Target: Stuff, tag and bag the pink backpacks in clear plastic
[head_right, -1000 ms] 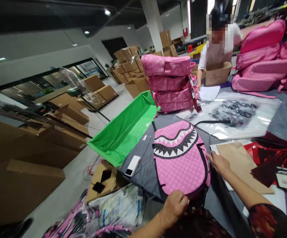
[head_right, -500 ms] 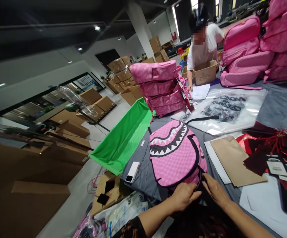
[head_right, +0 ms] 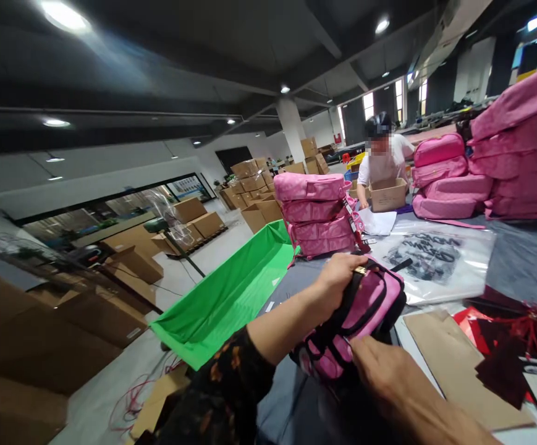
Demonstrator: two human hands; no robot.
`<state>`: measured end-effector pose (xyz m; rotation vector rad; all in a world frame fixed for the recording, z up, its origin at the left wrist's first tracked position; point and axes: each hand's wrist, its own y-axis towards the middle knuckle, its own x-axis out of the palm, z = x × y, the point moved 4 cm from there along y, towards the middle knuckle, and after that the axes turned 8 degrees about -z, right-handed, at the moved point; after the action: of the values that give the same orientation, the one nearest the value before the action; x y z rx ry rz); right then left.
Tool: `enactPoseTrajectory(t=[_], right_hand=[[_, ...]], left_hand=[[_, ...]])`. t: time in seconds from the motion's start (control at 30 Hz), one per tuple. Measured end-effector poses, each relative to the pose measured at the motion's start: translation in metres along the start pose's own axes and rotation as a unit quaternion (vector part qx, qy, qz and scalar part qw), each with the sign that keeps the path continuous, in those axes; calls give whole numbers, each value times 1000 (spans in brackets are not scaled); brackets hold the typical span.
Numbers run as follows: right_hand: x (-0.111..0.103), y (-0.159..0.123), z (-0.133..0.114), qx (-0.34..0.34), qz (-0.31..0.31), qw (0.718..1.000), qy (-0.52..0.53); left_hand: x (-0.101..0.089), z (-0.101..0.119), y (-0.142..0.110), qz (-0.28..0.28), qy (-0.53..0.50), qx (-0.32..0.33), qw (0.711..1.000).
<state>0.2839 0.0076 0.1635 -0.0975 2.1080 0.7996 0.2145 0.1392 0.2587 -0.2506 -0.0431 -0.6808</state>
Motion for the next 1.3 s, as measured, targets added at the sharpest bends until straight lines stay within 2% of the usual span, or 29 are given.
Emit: enactPoseTrajectory(t=[0.07,0.13,0.23,0.3,0.37,0.47,0.53,0.6,0.67,0.73,0.8,0.9,1.0,1.07,1.2,1.3], right_hand=[[-6,13,-13,26,16,999,38],[-21,22,-12,92,9,988,127],[-31,19,-5,201,-64,936,280],[-23,12,-7,247,-100,900,345],[-7,11,-13,259,-97,894,351],[11,24,-28,205,-90,939,262],[8,36,-38,137,-107,970,170],[-12,47,-47,58,-79,992,77],[-43,58,-54,-20,14,1000,-5],[-68,73,-56,-73,85,992,-55],[-75,95,-54,-96,70,992,-49],[-64,125,-49,-93,-43,992,79],[-55,133,-40,-67,-115,975,176],[-54,125,-25,-44,-121,973,190],[-48,99,14,31,-92,969,226],[-47,69,35,110,-45,946,301]], left_hand=[[5,9,6,9,4,1,1000],[5,12,0,-28,17,-2,999],[3,3,-28,-155,83,26,984],[2,-8,-48,-194,113,73,972],[1,-18,-62,-151,107,126,975],[0,-23,-72,-71,103,159,979],[-3,-21,-76,-74,101,138,983],[-12,-16,-82,-110,87,103,985],[-27,-8,-91,-131,83,81,985],[-44,2,-100,-112,86,92,986],[-57,11,-107,-76,82,123,986],[-64,16,-118,-49,68,143,986],[-70,10,-129,-31,52,119,991],[-77,6,-134,-1,42,117,992],[-90,5,-132,47,41,113,992],[-89,11,-129,67,55,102,991]])
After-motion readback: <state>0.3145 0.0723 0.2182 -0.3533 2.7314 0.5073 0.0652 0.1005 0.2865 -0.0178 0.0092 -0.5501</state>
